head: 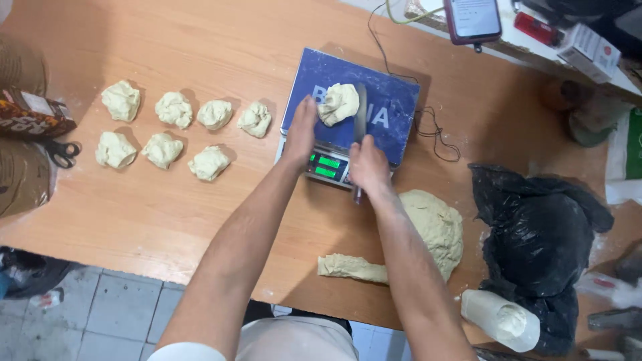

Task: Cutting a large piece of dough into smaller portions and weighing them on a digital scale.

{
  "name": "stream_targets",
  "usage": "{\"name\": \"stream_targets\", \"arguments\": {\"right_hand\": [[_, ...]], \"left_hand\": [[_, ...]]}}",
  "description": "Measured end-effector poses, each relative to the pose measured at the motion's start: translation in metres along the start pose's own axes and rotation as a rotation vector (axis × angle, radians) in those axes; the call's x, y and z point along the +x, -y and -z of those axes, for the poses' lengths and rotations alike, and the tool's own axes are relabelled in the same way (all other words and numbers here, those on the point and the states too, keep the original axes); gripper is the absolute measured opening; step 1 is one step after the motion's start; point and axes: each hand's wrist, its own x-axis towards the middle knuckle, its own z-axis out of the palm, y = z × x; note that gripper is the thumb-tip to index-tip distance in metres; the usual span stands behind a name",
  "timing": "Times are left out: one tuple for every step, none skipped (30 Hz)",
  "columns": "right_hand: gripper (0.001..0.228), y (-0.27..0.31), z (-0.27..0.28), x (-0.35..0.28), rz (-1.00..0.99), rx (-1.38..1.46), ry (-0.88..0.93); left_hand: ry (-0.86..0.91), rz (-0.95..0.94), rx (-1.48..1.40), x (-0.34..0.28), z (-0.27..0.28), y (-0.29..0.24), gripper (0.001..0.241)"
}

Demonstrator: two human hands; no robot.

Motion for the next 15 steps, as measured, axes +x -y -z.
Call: {"name": "stream_targets", "arguments": {"right_hand": [[0.034, -0.002, -0.004, -0.009, 0.003, -0.005, 0.013], [0.029, -0.003, -0.008, -0.019, 0.23, -0.134, -0.031], [0.024, -0.004, -0.011, -0.028, 0.459, -0.26, -0.074], [0.024, 0.004, 0.002, -0.054, 0.449, -0.269, -0.079], [0.023, 0.011, 0.014, -0.079, 0.535, -0.17, 0.066], [0.022, 0.016, 0.024, -0.112, 0.602, -0.061, 0.214], [0.022, -0.004, 0.024, -0.136, 0.574, -0.063, 0.212], [0.023, -0.017, 0.021, -0.143, 0.479, -0.031, 0.205], [0.024, -0.029, 0.018, -0.15, 0.384, 0.001, 0.198], [0.024, -0.04, 0.013, -0.153, 0.388, 0.006, 0.187], [0.023, -0.051, 0.007, -0.155, 0.281, 0.129, 0.161], [0.023, -0.071, 0.0, -0.177, 0.139, 0.249, 0.153], [0.023, -0.092, -0.017, -0.196, 0.108, 0.252, 0.16], [0.024, -0.112, -0.031, -0.208, -0.038, 0.342, 0.176], [0.027, -0.132, -0.043, -0.221, -0.185, 0.428, 0.191]], "left_hand": [[-0.012, 0.009, 0.0, 0.011, 0.0, 0.016, 0.066], [0.024, 0.119, -0.394, 0.021, 0.001, 0.032, 0.069], [0.057, 0.226, -0.789, 0.031, 0.002, 0.048, 0.072], [0.067, 0.232, -0.798, 0.018, 0.014, 0.032, 0.072], [0.135, 0.287, -0.971, 0.005, 0.026, 0.016, 0.063], [0.205, 0.361, -1.139, -0.015, 0.038, 0.003, 0.055], [0.217, 0.388, -1.143, -0.042, 0.043, 0.011, 0.055], [0.066, 0.377, -1.09, -0.054, 0.057, 0.013, 0.05], [-0.084, 0.364, -1.036, -0.066, 0.072, 0.015, 0.045], [-0.074, 0.357, -1.031, -0.059, 0.085, 0.026, 0.045], [-0.189, 0.278, -0.855, -0.052, 0.097, 0.038, 0.044], [-0.304, 0.237, -0.671, -0.065, 0.107, 0.059, 0.042], [-0.298, 0.268, -0.661, -0.06, 0.117, 0.086, 0.042], [-0.321, 0.073, -0.279, -0.054, 0.129, 0.111, 0.04], [-0.328, -0.118, 0.106, -0.048, 0.14, 0.136, 0.038]]}}
